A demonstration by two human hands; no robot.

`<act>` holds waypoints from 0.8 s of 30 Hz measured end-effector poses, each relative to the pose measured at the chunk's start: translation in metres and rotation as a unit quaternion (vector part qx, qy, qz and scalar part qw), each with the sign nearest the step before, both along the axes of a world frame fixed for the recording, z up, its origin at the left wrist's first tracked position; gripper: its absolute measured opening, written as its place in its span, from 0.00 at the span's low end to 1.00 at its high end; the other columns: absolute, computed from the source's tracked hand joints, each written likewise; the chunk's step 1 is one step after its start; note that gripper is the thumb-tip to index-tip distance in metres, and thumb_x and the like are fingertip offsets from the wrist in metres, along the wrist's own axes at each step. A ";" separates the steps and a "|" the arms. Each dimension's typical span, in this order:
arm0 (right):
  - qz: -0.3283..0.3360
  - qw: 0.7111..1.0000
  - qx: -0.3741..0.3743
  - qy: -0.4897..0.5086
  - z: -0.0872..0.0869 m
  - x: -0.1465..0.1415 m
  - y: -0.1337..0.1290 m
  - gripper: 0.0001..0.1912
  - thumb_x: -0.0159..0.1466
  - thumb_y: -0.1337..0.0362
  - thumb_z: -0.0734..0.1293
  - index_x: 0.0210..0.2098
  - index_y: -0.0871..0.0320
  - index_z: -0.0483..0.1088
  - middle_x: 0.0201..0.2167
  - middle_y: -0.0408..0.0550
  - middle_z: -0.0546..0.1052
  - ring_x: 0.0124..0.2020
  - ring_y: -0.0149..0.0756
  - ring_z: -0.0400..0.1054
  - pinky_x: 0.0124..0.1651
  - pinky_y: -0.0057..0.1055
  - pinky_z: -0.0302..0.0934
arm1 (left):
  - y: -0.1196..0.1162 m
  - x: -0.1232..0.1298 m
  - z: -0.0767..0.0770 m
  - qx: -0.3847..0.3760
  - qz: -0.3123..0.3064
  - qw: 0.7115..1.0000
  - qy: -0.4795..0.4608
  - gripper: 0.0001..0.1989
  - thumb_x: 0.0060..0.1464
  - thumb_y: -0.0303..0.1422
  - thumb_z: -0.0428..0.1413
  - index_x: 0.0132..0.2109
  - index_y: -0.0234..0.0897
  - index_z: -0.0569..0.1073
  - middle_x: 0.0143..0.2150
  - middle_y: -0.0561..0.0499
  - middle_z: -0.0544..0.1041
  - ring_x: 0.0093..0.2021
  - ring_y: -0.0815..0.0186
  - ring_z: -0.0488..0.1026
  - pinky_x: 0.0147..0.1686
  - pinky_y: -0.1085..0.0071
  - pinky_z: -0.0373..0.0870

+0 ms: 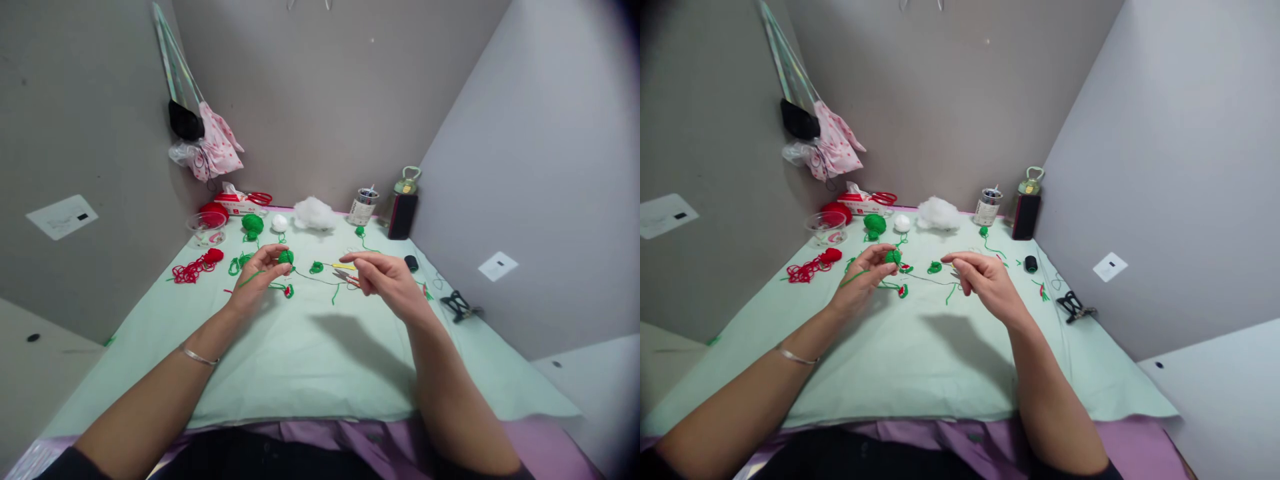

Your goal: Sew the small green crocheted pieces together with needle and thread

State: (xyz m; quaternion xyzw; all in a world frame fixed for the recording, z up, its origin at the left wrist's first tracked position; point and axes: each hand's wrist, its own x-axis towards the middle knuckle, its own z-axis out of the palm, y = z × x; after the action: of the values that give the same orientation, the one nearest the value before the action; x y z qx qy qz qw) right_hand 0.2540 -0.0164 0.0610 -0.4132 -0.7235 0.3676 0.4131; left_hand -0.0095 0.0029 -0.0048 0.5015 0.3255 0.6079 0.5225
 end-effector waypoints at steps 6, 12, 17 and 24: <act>0.107 0.985 -0.125 0.058 -0.017 -0.017 0.006 0.18 0.71 0.56 0.63 0.53 0.61 0.73 0.27 0.42 0.71 0.25 0.28 0.59 0.30 0.29 0.57 | -0.009 0.007 0.006 -0.032 -0.042 0.998 -0.034 0.19 0.50 0.32 0.68 0.49 0.40 0.75 0.44 0.52 0.75 0.42 0.65 0.76 0.48 0.65 0.71; 0.112 0.980 -0.116 0.117 -0.032 -0.043 -0.002 0.13 0.68 0.54 0.67 0.42 0.58 0.71 0.29 0.46 0.78 0.24 0.30 0.67 0.32 0.31 0.62 | -0.009 0.008 0.001 -0.039 -0.063 0.997 0.005 0.19 0.51 0.34 0.69 0.49 0.41 0.74 0.41 0.53 0.76 0.40 0.65 0.78 0.45 0.67 0.71; 0.019 0.996 -0.011 0.088 -0.034 -0.051 -0.008 0.09 0.63 0.58 0.72 0.33 0.58 0.77 0.28 0.44 0.72 0.27 0.29 0.64 0.31 0.29 0.57 | -0.009 0.009 -0.002 -0.027 -0.041 0.998 0.039 0.18 0.50 0.33 0.69 0.47 0.40 0.76 0.38 0.53 0.76 0.39 0.67 0.74 0.39 0.71 0.70; 0.013 0.998 -0.030 0.045 -0.038 -0.054 -0.009 0.10 0.63 0.57 0.70 0.33 0.59 0.76 0.25 0.43 0.71 0.25 0.29 0.59 0.28 0.29 0.52 | -0.011 0.010 -0.002 -0.018 -0.028 0.998 0.059 0.17 0.49 0.32 0.69 0.46 0.40 0.75 0.38 0.53 0.75 0.39 0.67 0.72 0.35 0.73 0.68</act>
State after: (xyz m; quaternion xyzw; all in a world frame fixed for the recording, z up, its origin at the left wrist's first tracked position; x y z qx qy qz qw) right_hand 0.2002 -0.0259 0.0228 -0.3994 -0.6981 0.4123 0.4279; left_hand 0.0010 -0.0080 -0.0064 0.5362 0.3524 0.5562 0.5282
